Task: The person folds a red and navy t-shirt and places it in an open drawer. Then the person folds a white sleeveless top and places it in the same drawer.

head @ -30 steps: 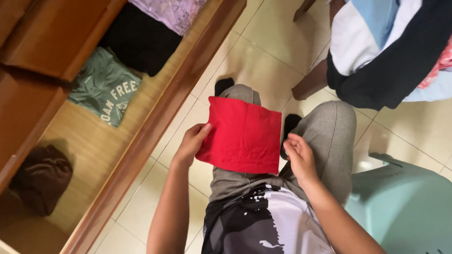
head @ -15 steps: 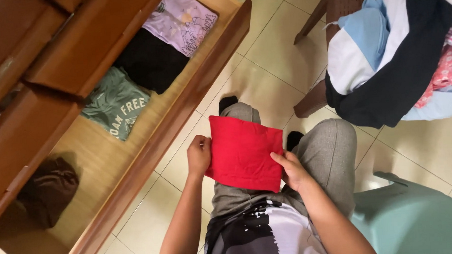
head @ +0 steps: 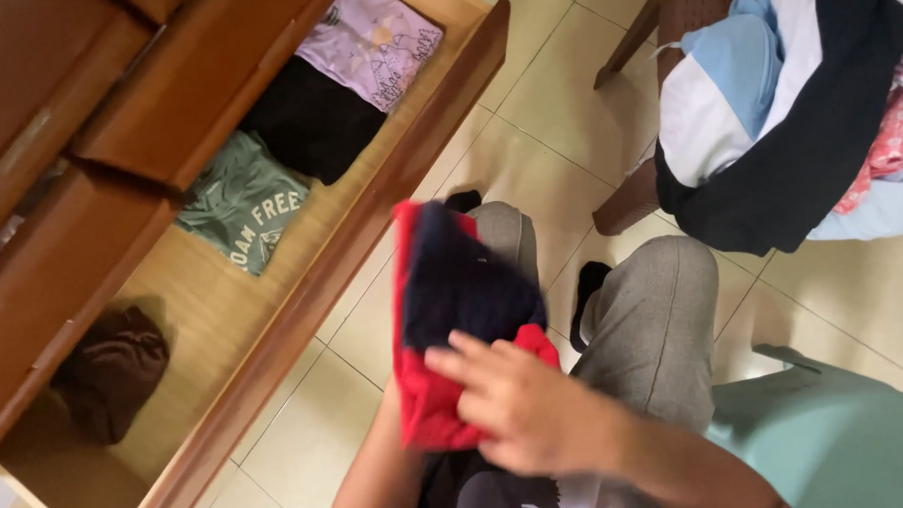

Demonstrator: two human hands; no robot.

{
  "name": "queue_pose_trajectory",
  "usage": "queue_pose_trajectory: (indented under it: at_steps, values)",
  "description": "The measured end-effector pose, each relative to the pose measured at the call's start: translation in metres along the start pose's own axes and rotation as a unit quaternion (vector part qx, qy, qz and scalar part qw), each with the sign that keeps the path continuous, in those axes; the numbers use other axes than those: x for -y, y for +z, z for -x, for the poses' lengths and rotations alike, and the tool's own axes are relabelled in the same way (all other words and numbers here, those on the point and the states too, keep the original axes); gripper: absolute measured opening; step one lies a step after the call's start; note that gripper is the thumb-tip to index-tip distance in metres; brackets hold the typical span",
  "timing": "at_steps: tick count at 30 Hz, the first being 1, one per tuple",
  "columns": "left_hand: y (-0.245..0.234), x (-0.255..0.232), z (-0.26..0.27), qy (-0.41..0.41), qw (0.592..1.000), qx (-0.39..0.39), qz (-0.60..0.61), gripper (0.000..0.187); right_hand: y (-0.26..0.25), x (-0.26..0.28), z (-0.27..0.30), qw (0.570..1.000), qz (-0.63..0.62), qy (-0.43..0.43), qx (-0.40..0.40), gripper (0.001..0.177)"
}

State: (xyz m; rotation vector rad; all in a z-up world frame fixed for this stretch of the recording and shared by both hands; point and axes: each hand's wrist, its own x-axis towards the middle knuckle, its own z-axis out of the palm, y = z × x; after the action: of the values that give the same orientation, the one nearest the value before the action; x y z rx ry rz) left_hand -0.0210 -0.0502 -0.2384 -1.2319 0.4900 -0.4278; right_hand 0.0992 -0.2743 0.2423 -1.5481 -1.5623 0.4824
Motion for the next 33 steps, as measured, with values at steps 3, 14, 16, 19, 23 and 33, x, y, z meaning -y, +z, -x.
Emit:
queue_pose_trajectory:
  at_steps: [3,14,16,19,23,33]
  values:
    - [0.021,0.041,-0.012,0.137,0.973,-0.028,-0.183,0.036,0.02,0.016,0.004,0.958,0.264,0.026,0.105,0.03]
    - [0.138,0.25,-0.034,0.564,0.463,-0.269,-0.629,0.063,0.101,-0.067,0.081,0.986,0.116,0.113,0.029,0.022]
    - [0.128,0.244,-0.021,0.569,0.366,-0.268,-0.686,0.056,0.1,-0.099,0.096,0.973,0.095,0.17,-0.121,0.015]
    - [0.111,0.224,-0.02,0.57,0.176,-0.246,-0.764,0.04,0.085,-0.142,0.107,0.896,0.039,0.31,-0.315,0.019]
    - [0.106,0.234,-0.045,0.514,0.078,-0.272,-0.81,0.055,0.086,-0.234,0.125,0.789,-0.179,0.436,-0.394,0.052]
    - [0.099,0.235,-0.052,0.579,0.166,-0.141,-0.786,0.012,0.079,-0.233,0.083,0.756,-0.111,0.368,-0.53,0.022]
